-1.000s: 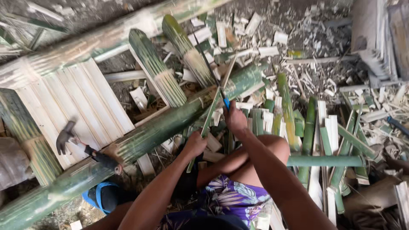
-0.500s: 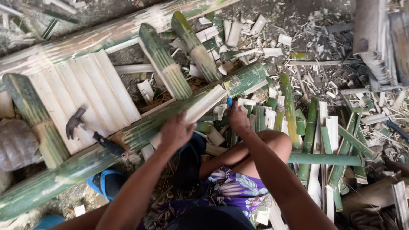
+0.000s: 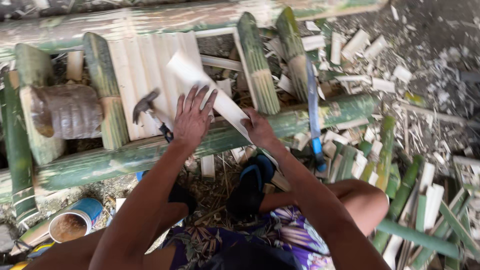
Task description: The person is assembling a bamboo structure by cutting bamboo strips with a machete and nailing them into place with a hammer. The person works on a partially built frame, adding slats to form a surface.
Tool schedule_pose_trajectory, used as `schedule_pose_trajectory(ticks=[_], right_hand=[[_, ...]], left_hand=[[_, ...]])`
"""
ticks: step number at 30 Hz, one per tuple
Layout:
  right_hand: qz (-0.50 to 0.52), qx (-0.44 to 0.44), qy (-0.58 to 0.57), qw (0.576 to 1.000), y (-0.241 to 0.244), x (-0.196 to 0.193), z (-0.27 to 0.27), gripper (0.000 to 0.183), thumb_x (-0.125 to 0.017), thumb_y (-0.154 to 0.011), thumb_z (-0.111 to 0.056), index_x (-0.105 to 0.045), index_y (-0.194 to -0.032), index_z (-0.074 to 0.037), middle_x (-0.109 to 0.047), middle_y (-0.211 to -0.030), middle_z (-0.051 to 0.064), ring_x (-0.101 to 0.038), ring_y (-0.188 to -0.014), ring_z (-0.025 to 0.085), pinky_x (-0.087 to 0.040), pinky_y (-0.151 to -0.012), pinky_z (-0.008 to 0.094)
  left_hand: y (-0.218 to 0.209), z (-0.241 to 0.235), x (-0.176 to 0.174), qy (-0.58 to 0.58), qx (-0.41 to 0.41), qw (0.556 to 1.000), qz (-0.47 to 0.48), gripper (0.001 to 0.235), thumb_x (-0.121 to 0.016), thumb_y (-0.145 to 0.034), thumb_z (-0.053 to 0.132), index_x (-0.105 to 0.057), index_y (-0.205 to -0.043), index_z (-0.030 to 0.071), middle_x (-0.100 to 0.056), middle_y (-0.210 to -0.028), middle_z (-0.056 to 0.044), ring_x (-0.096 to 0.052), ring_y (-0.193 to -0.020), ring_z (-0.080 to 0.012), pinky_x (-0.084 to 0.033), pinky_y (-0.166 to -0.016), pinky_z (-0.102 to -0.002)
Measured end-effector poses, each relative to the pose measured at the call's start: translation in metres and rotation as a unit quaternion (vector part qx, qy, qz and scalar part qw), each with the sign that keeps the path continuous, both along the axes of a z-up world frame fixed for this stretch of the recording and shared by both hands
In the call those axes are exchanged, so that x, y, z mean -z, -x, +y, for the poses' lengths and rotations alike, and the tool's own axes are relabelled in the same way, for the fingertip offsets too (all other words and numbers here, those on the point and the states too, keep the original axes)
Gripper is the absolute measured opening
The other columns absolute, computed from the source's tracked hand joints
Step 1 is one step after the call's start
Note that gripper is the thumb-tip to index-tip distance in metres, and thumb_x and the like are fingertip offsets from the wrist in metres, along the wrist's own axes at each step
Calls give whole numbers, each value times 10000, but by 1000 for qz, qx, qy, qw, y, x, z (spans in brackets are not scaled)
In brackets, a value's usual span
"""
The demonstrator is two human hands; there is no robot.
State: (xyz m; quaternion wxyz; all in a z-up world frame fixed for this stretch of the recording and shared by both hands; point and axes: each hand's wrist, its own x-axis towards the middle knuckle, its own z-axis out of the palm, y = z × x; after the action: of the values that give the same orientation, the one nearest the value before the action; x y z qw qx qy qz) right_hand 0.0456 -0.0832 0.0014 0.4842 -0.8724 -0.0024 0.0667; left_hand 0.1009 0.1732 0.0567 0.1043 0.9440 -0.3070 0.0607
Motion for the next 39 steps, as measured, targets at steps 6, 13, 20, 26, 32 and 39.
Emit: schedule_pose_trajectory(ticks=[6, 13, 20, 26, 32, 39], right_hand=[[119, 162, -97, 975, -97, 103, 54, 332, -597, -1043, -198, -537, -1323, -31, -653, -1118, 161, -587, -966, 231, -502, -855, 381], [206, 140, -61, 967, -123, 111, 63, 517, -656, -977, -221, -481, -1425, -30, -655, -1292, 148, -641, -1138, 242, -512, -944, 377], [208, 116, -38, 970, -120, 92, 63, 667, -718, -943, -275, -429, -1484, -13, -694, -1292, 154, -681, -1160, 243, -537, -940, 359], [204, 140, -11, 969, -120, 85, 68, 553, -727, -917, -299, -577, -1376, -29, -745, -1201, 144, -722, -1031, 233, -563, -861, 357], [-136, 216, 104, 961, -93, 44, 102, 367, -714, -952, -169, -577, -1247, -1, -653, -1031, 182, -646, -905, 272, -585, -756, 401], [127, -108, 72, 983, -35, -15, 243, 431, -646, -986, -294, -522, -1306, -33, -653, -1123, 185, -689, -831, 231, -611, -680, 398]], left_hand=[[37, 48, 38, 69, -154, 973, 155, 431, -631, -933, 281, -633, -1330, 115, -530, -1469, -128, -464, -1386, -338, -295, -1169, -569], [33, 53, 55, 111, -181, 964, 158, 318, -608, -927, 272, -737, -1147, 83, -681, -1269, -172, -643, -1196, -303, -345, -1156, -547], [33, 52, 57, 120, -178, 966, 147, 302, -610, -929, 268, -750, -1126, 88, -692, -1254, -176, -671, -1168, -297, -367, -1145, -539], [31, 52, 56, 123, -187, 964, 142, 267, -615, -932, 259, -759, -1088, 97, -708, -1216, -165, -686, -1114, -297, -371, -1149, -532], [36, 57, 60, 224, -183, 951, 113, 292, -661, -828, 178, -754, -1083, 70, -738, -1123, -146, -709, -1043, -310, -401, -1076, -580], [7, 162, 48, 375, -274, 885, -24, 102, -550, -970, 10, -632, -1026, -8, -657, -991, -219, -663, -928, -399, -539, -833, -501]])
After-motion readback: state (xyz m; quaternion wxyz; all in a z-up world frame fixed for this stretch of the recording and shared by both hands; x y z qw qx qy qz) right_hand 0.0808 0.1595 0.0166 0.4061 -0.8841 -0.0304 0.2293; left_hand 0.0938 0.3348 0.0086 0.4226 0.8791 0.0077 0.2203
